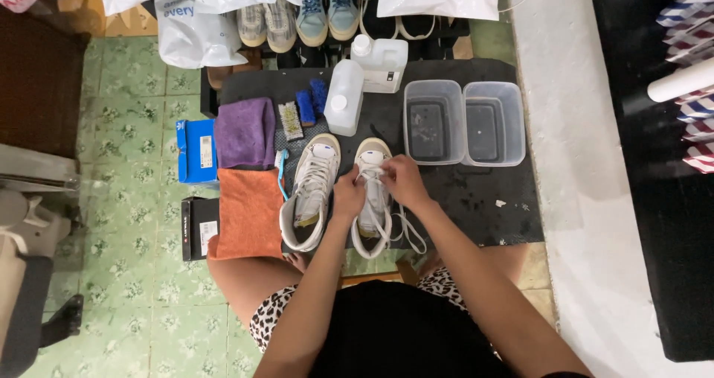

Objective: Removing shoelaces from a pair of white high-top sneakers on a repair bench.

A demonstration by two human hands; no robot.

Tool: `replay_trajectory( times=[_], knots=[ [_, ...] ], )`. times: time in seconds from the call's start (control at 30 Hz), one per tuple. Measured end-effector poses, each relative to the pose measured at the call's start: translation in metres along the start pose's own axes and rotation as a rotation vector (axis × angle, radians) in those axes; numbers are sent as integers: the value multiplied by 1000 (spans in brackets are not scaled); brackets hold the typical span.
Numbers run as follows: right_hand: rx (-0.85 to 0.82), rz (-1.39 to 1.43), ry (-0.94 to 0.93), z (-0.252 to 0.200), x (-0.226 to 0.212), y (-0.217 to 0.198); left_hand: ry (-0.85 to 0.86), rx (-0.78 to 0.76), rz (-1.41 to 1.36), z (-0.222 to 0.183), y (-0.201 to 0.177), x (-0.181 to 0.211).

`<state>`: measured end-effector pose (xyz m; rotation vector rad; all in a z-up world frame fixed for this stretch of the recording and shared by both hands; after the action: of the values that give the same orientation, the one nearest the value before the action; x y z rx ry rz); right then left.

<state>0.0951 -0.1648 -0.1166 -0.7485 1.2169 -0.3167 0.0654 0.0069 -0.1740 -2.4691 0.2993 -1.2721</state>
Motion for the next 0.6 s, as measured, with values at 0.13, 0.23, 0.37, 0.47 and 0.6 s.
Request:
replay_trajectory(
  times=[0.13, 0.23, 0.37, 0.47, 0.6],
  knots=[
    [98, 22, -31, -2, 1, -8, -19, 4, -16, 0, 1, -2],
    [14, 214, 31, 8, -13, -18, -23, 74, -35, 2, 1, -6],
    [-97, 159, 191, 24, -7, -28, -24, 141, -22, -3, 7, -4],
    [-198, -59, 256, 26, -30, -59, -22, 175, 2, -20, 6, 15],
    [-529, -57, 113, 22, -58, -68, -58, 175, -66, -27, 1, 15]
  ],
)
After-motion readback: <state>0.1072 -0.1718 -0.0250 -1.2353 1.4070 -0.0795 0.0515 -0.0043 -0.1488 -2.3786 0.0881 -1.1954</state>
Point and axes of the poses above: each hand's wrist, its own z-axis towards the middle knuckle, its own y-axis out of the palm, x = y × z, the point moved 7 cm from there along z, towards the middle knuckle, and after that the axes turned 11 degrees about -y, right-handed, at the moved point
